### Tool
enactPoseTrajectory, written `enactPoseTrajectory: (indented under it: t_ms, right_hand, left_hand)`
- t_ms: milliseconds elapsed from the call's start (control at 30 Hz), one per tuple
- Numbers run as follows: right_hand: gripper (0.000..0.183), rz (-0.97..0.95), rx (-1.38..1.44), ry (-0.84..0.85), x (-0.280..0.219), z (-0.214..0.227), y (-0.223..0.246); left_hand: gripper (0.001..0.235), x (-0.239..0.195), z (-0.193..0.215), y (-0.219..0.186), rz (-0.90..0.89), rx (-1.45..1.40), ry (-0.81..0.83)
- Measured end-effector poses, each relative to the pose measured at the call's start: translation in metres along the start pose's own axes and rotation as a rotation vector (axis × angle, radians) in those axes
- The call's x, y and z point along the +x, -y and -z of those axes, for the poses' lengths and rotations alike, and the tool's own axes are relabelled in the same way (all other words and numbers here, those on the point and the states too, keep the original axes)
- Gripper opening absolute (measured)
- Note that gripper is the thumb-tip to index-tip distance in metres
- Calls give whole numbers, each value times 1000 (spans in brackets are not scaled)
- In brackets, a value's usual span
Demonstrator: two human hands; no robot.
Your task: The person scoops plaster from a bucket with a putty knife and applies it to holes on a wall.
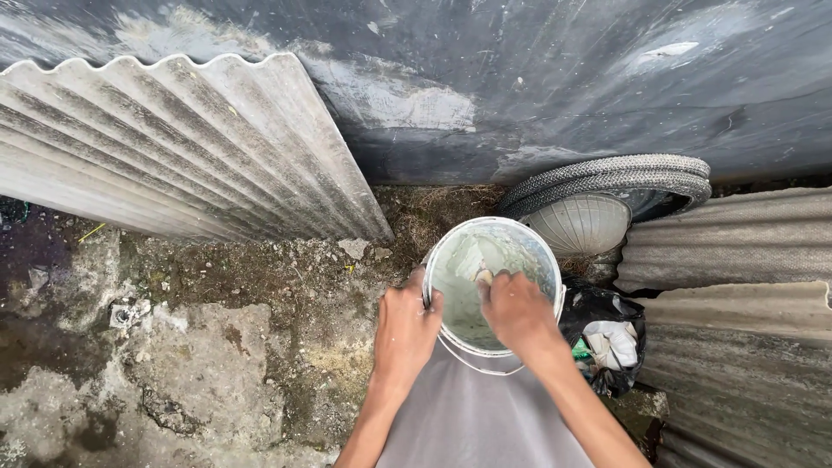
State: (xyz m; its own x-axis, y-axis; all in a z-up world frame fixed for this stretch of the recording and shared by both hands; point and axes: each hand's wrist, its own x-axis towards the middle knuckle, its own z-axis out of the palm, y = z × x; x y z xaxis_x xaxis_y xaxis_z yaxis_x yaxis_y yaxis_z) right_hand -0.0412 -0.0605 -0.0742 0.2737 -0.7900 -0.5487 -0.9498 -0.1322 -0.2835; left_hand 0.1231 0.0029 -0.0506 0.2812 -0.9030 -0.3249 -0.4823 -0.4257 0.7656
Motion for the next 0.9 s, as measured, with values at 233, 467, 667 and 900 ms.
enactPoseTrajectory:
  t_ms: [233, 467, 667, 900]
  right_hand:
    - [43, 52, 3, -154, 21, -28, -16]
    - [45, 103, 246, -193, 42, -24, -19]
    - [47, 39, 480, -100, 64, -21, -30]
    - [46, 3, 677, -25, 61, 13, -40]
  left_hand:
    - [31, 3, -19, 7, -76, -68, -79]
    - [43, 13, -30, -1, 17, -75, -85]
    - [48, 22, -43, -10, -16, -98, -130]
    - [50, 33, -63, -22, -68, -37, -191]
